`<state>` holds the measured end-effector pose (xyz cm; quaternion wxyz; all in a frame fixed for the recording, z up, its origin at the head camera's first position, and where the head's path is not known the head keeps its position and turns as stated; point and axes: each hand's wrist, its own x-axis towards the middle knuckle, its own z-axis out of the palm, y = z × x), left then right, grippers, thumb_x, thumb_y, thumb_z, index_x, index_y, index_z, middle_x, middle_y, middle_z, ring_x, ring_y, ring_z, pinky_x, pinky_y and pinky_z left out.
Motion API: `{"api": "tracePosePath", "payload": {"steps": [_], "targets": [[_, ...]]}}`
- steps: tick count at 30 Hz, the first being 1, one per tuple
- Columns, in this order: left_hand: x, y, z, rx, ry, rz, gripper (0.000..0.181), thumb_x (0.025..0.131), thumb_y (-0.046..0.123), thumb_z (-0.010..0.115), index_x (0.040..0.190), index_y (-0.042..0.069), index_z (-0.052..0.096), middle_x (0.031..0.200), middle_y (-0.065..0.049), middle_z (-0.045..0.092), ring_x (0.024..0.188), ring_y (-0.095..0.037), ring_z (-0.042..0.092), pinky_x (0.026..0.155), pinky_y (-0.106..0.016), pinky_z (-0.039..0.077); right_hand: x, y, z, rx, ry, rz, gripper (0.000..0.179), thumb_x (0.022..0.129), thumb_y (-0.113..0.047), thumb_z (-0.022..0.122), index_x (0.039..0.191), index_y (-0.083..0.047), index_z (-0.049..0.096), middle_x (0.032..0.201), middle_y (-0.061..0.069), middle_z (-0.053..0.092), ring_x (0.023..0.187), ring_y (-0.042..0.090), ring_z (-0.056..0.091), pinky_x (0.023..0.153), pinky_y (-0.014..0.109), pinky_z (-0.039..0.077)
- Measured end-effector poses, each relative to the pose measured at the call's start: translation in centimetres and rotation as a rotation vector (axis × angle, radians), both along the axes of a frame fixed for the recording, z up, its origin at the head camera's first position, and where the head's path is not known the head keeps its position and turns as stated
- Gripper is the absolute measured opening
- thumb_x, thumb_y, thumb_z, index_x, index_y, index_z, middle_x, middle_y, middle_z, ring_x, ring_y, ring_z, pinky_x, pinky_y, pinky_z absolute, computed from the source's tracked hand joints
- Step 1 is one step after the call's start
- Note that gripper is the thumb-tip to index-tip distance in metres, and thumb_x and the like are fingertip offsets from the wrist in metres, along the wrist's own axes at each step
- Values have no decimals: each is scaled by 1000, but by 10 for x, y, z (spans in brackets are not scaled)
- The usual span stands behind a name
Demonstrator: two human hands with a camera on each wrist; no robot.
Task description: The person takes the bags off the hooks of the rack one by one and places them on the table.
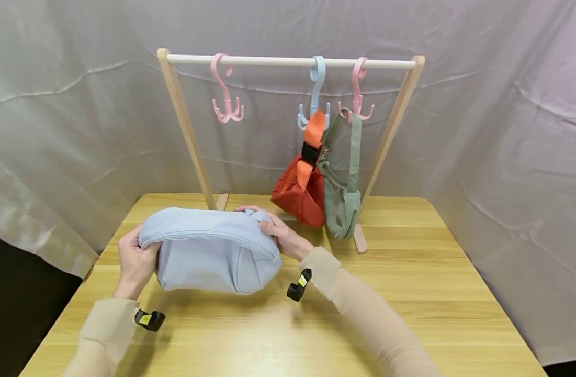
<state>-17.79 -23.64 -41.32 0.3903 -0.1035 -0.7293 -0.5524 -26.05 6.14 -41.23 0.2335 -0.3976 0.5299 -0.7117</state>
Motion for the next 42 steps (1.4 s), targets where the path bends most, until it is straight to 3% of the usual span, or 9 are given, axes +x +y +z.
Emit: {"api": "tracePosePath", "payload": {"steps": [6, 11, 14, 19, 23, 26, 34, 38, 42], "targets": [[1, 2, -1, 12, -93, 80, 10, 89, -7, 66, 81, -1, 68, 72, 29, 60, 63, 7, 49, 63, -12, 40, 7, -1, -10, -1, -136, -26, 133, 69, -73, 76, 153, 10, 14, 123, -18, 60, 109, 1, 58, 97, 20, 47], [0, 3, -1, 4, -198, 191, 10, 92, 5, 69, 87, -4, 70, 72, 37, 58, 64, 9, 49, 64, -12, 38, 13, -4, -13, -44, -136, -53, 132, 65, -68, 82, 156, 4, 18, 127, -17, 58, 114, 1, 56, 101, 20, 44], [0, 3, -2, -1, -254, 231, 18, 93, 12, 71, 93, -6, 72, 71, 40, 56, 65, 9, 49, 64, -12, 38, 16, -7, -12, -79, -95, -67, 123, 68, -56, 87, 157, -1, 22, 134, -13, 55, 119, 4, 54, 104, 22, 42], [0, 1, -3, 2, -398, 260, 27, 95, 26, 71, 93, -1, 72, 65, 36, 54, 62, 4, 47, 62, -16, 36, 25, -10, -8, -30, -88, -238, 96, 78, -22, 86, 154, -3, 31, 131, -10, 56, 116, 7, 56, 101, 23, 44], [1, -4, -3, -39, -516, 241, 34, 96, 38, 68, 96, 4, 72, 66, 30, 55, 65, 0, 49, 63, -18, 38, 29, -13, -8, 8, -140, -411, 74, 81, 2, 75, 146, -1, 41, 120, -10, 60, 106, 6, 59, 91, 22, 50], [3, -10, -5, -129, -590, 210, 39, 98, 44, 62, 96, 6, 69, 69, 21, 56, 66, -3, 50, 63, -21, 40, 32, -17, -10, 29, -150, -501, 70, 80, 8, 72, 143, 2, 43, 115, -8, 59, 100, 6, 59, 85, 23, 52], [3, -32, -12, -421, -712, 90, 50, 104, 47, 50, 97, 1, 66, 85, -14, 64, 72, -16, 52, 61, -27, 42, 36, -32, -24, 118, -295, -637, 63, 81, -1, 76, 137, -6, 46, 117, 2, 59, 96, 10, 59, 80, 23, 54], [4, -42, -18, -524, -744, 47, 48, 105, 44, 47, 95, 0, 64, 84, -15, 65, 72, -20, 52, 62, -29, 41, 38, -41, -34, 186, -347, -695, 61, 81, -6, 80, 133, -8, 48, 113, 5, 63, 92, 12, 61, 79, 24, 55], [3, -51, -26, -568, -787, 10, 49, 106, 43, 45, 99, -2, 65, 88, -17, 66, 76, -23, 54, 67, -32, 42, 38, -50, -45, 247, -374, -736, 62, 80, -10, 82, 132, -7, 48, 119, 10, 64, 98, 15, 61, 88, 27, 54]]}}
